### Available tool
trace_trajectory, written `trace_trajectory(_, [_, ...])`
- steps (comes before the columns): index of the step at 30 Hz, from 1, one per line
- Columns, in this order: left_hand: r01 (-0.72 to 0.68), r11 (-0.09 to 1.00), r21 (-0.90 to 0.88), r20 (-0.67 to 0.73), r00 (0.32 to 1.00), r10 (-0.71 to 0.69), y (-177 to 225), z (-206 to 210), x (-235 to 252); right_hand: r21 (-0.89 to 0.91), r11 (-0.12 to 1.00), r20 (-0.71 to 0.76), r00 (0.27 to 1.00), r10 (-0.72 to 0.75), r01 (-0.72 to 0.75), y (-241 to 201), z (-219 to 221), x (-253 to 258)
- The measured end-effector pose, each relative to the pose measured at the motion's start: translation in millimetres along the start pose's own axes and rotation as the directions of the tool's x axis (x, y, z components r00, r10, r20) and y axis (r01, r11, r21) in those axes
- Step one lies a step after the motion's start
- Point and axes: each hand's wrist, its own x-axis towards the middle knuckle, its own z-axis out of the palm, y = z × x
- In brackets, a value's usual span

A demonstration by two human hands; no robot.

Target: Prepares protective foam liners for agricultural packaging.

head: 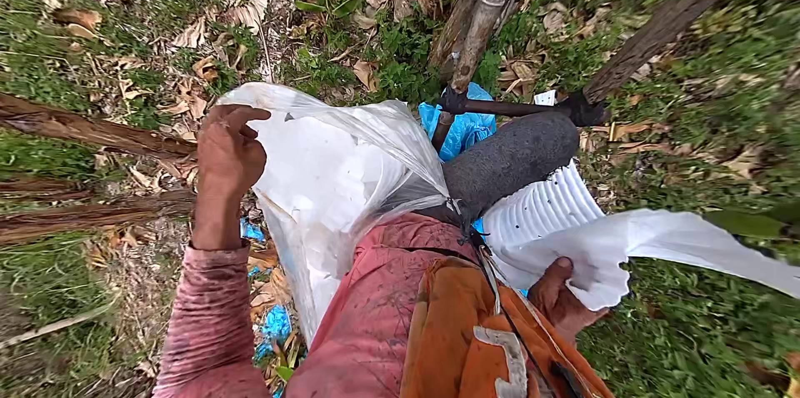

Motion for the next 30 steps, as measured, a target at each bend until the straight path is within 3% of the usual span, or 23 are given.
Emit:
trace_trajectory(2, [-0.099, 0.995, -0.004, -0.008, 0.995, 0.099, 24, -15, -3, 0.011, 0.981, 0.206, 0.959, -0.194, 0.196, -25, 11, 34])
trace_trajectory(4, [-0.097, 0.993, 0.065, -0.054, 0.993, 0.101, 45, -34, -4, 0.009, 0.945, 0.364, 0.879, -0.307, 0.326, -54, 26, 62])
trace_trajectory(8, [-0.166, 0.982, 0.095, -0.115, 0.978, 0.177, 70, -48, 0, 0.141, 0.873, 0.471, 0.744, -0.473, 0.466, -94, 56, 95])
trace_trajectory(11, [-0.268, 0.957, 0.108, 0.065, 0.963, 0.262, 73, -53, -2, 0.254, 0.813, 0.384, 0.717, -0.582, 0.524, -110, 73, 106])
trace_trajectory(12, [-0.244, 0.955, 0.167, 0.182, 0.960, 0.214, 71, -55, -6, 0.275, 0.798, 0.362, 0.711, -0.602, 0.536, -112, 75, 107])
trace_trajectory(14, [-0.096, 0.929, 0.357, 0.340, 0.940, -0.033, 64, -51, -16, 0.281, 0.794, 0.370, 0.703, -0.608, 0.539, -113, 76, 108])
trace_trajectory(17, [0.220, 0.794, 0.567, 0.237, 0.879, -0.413, 26, -47, -27, 0.256, 0.807, 0.435, 0.682, -0.587, 0.532, -111, 81, 106])
trace_trajectory(20, [0.345, 0.742, 0.575, 0.233, 0.800, -0.552, -7, -34, -34, 0.243, 0.777, 0.432, 0.652, -0.623, 0.581, -106, 83, 107])
trace_trajectory(22, [0.369, 0.765, 0.527, 0.199, 0.822, -0.533, -18, -17, -35, 0.235, 0.762, 0.445, 0.630, -0.636, 0.603, -107, 83, 109])
trace_trajectory(24, [0.370, 0.833, 0.412, 0.021, 0.910, -0.415, -15, -8, -33, 0.228, 0.762, 0.501, 0.598, -0.626, 0.607, -110, 84, 112])
trace_trajectory(26, [0.328, 0.888, 0.323, -0.115, 0.945, -0.307, -6, -6, -29, 0.227, 0.766, 0.548, 0.571, -0.611, 0.601, -112, 87, 114])
trace_trajectory(28, [0.268, 0.911, 0.314, -0.146, 0.962, -0.233, 0, -8, -29, 0.235, 0.773, 0.571, 0.560, -0.600, 0.589, -114, 92, 115])
trace_trajectory(30, [0.273, 0.884, 0.379, -0.077, 0.961, -0.265, 9, -6, -33, 0.232, 0.790, 0.584, 0.568, -0.580, 0.568, -114, 95, 115])
